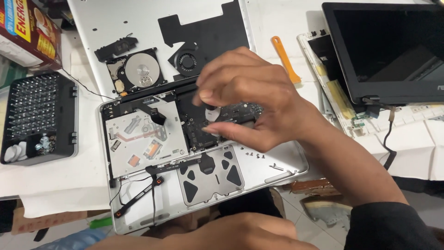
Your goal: The person uses a screwdriver to remove screws from the motherboard of a disassembled laptop. They then lift and remove a black component from the circuit board and place it aside on the workbench.
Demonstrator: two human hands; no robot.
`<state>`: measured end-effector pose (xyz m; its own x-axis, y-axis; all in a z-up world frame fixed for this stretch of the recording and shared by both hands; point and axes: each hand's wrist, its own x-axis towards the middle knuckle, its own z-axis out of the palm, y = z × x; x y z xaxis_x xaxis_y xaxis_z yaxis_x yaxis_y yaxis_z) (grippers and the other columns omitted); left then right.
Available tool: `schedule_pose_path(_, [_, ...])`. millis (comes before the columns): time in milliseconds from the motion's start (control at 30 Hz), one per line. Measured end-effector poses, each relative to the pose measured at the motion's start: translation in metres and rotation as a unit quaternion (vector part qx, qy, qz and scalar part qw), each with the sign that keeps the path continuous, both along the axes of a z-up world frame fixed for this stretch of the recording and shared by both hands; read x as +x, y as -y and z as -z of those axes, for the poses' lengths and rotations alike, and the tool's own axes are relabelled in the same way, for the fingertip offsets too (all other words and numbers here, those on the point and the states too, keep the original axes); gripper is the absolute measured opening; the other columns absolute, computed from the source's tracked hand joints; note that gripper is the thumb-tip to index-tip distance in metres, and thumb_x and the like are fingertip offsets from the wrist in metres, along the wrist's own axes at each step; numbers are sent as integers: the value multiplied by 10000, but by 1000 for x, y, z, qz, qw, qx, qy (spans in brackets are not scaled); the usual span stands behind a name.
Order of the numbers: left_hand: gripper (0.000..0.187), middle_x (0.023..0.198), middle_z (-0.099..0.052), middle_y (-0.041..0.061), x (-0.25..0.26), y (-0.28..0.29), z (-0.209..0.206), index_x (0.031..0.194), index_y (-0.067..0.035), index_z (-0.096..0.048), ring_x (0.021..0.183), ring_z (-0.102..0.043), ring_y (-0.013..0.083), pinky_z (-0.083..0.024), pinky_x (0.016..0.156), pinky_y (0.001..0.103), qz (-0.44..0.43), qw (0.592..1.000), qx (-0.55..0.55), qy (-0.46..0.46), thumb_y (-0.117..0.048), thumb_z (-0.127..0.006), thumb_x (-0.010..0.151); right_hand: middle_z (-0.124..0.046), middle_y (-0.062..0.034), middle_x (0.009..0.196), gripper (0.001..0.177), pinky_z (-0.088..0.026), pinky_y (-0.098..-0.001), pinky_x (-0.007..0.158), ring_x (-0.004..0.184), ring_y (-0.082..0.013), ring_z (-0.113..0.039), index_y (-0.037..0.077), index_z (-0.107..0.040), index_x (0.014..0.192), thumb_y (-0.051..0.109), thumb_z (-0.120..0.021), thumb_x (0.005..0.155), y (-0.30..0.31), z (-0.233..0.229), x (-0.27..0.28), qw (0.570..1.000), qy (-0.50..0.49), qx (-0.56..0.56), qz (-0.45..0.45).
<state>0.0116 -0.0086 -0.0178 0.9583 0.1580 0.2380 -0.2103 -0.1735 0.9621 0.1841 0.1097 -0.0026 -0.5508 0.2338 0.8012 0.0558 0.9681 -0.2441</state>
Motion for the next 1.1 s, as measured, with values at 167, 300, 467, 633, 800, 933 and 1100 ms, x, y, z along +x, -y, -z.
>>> schedule_pose_path(167, [273, 1085, -498, 80, -1, -2, -10, 1066, -4, -423, 780, -439, 243, -390, 724, 330, -50, 988, 138, 42, -167, -234, 1177, -745, -143, 891, 226, -496, -447, 854, 878, -334, -718, -11, -581, 979, 77, -785, 936, 2, 0, 1, 1000, 3, 2, 9])
schedule_pose_path(300, [374, 1046, -519, 116, 0, -6, -16, 1088, 22, -515, 764, -473, 259, -428, 783, 329, -84, 973, 202, 71, -162, -200, 1170, -726, -134, 880, 213, -503, -437, 859, 858, -312, -686, -8, -592, 983, 103, -770, 946, 1, 4, 1, 1000, -3, -5, 5])
schedule_pose_path(467, [406, 904, -451, 75, 1, -9, -18, 1084, -4, -542, 698, -425, 230, -419, 752, 311, -90, 978, 183, 47, -222, -208, 1162, -681, -140, 846, 193, -493, -439, 852, 825, -316, -654, -26, -599, 965, 105, -740, 955, 0, 2, 0, 1000, -10, -6, 2])
schedule_pose_path(633, [386, 1071, -560, 144, 0, -12, -1, 1091, 70, -527, 876, -591, 257, -446, 781, 357, -53, 962, 249, 105, -84, -180, 1157, -609, -137, 859, 199, -398, -433, 798, 825, -309, -602, -25, -614, 966, 153, -592, 1052, 2, 1, 0, 1000, 2, 17, -4])
schedule_pose_path(800, [327, 954, -457, 52, 3, -8, -13, 988, -33, -489, 738, -438, 163, -398, 760, 313, -54, 969, 237, 35, -103, -212, 1146, -610, -111, 907, 230, -400, -436, 831, 829, -304, -581, -43, -622, 1122, 181, -587, 1084, -2, 5, 3, 1000, 8, -2, -13])
schedule_pose_path(933, [340, 1080, -524, 54, 1, -11, -10, 1026, -33, -468, 832, -472, 194, -383, 779, 343, -34, 958, 282, 35, -104, -161, 1153, -637, -116, 921, 255, -394, -436, 835, 845, -307, -597, -54, -621, 1105, 195, -568, 1086, -1, 3, 4, 1000, 12, -15, -19])
schedule_pose_path(1100, [243, 876, -431, 10, 3, -10, -15, 1008, -95, -554, 690, -424, 159, -371, 706, 324, -109, 939, 324, 36, -69, -348, 1134, -631, -130, 896, 225, -373, -428, 805, 833, -306, -597, -48, -605, 1030, 171, -575, 1072, 0, 2, 3, 1000, 5, -11, -26])
